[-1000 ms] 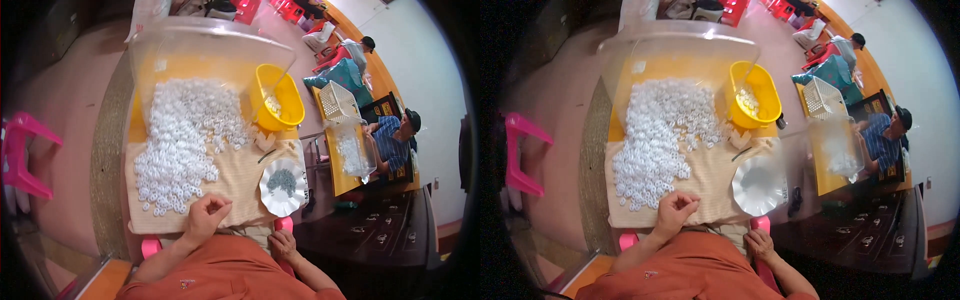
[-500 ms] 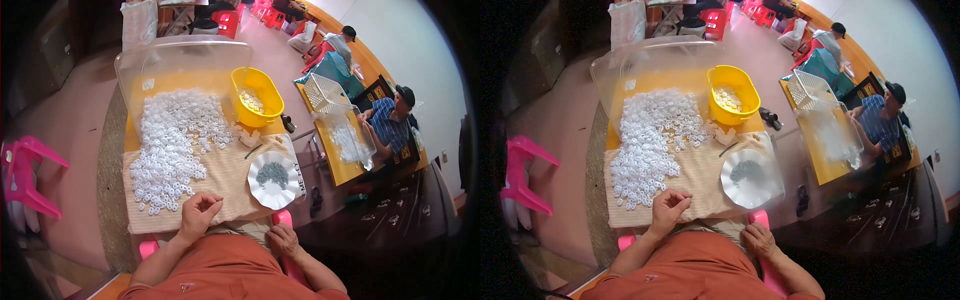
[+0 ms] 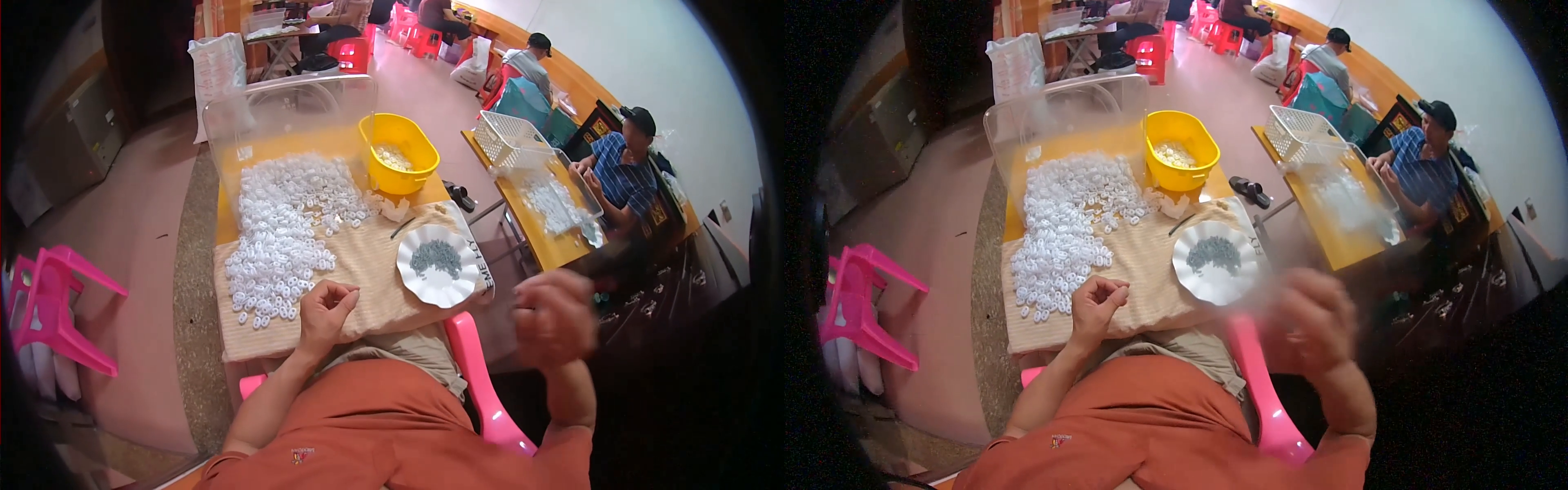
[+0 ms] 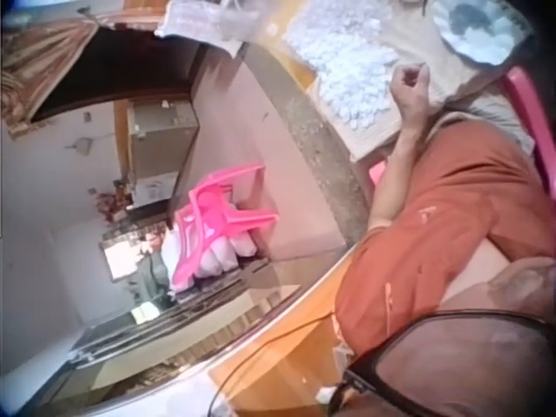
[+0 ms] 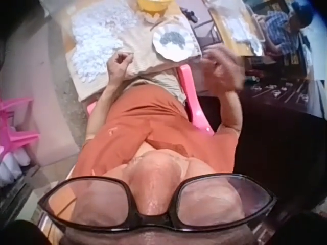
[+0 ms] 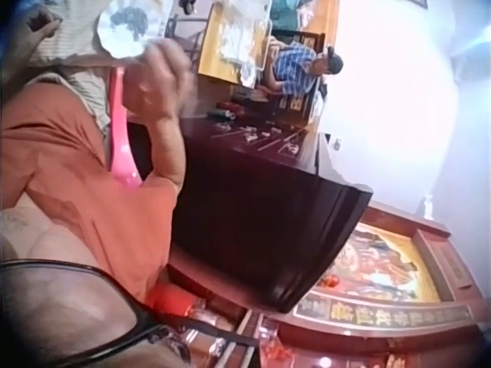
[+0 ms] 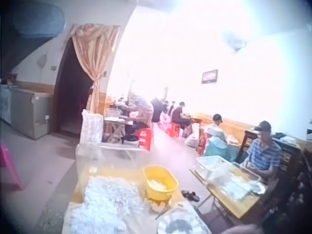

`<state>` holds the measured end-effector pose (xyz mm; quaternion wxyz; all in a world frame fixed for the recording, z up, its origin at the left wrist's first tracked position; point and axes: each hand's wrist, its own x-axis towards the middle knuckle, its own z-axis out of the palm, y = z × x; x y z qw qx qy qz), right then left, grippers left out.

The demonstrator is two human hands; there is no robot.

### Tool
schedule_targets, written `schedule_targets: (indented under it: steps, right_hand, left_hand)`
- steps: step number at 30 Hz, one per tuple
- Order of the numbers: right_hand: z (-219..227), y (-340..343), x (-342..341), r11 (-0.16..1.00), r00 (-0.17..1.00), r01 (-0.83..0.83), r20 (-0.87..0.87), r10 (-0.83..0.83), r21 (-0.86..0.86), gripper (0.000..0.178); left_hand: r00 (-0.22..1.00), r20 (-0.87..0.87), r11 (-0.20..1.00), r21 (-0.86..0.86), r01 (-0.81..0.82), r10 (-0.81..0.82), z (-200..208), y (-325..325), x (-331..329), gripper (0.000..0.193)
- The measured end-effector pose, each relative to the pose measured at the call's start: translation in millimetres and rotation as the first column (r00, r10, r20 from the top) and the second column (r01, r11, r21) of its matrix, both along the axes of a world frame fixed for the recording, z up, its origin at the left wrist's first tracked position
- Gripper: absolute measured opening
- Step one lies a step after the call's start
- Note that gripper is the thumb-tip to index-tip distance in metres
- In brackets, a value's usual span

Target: Assembling small metal components into white plastic rings manually at a workstation.

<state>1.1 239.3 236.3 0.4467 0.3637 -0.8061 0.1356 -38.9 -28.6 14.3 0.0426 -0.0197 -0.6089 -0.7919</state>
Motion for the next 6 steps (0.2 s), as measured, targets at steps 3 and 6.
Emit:
schedule_targets:
  steps: [3,6]
  right_hand:
    - [65.1,-28.2,31.2,0.894,0.92,-0.376,0.016,0.391,-0.245,0.054]
    - [105.3,-31.6,64.9,0.879,0.867,-0.462,0.151,0.475,-0.116,0.06]
  left_hand:
    - [1.0,0.001,0.999,0.034,0.011,-0.011,0.1,-0.2,0.9,0.01]
    - [0.999,-0.002,0.999,0.03,0.037,-0.037,3.2,0.0,-0.9,0.011]
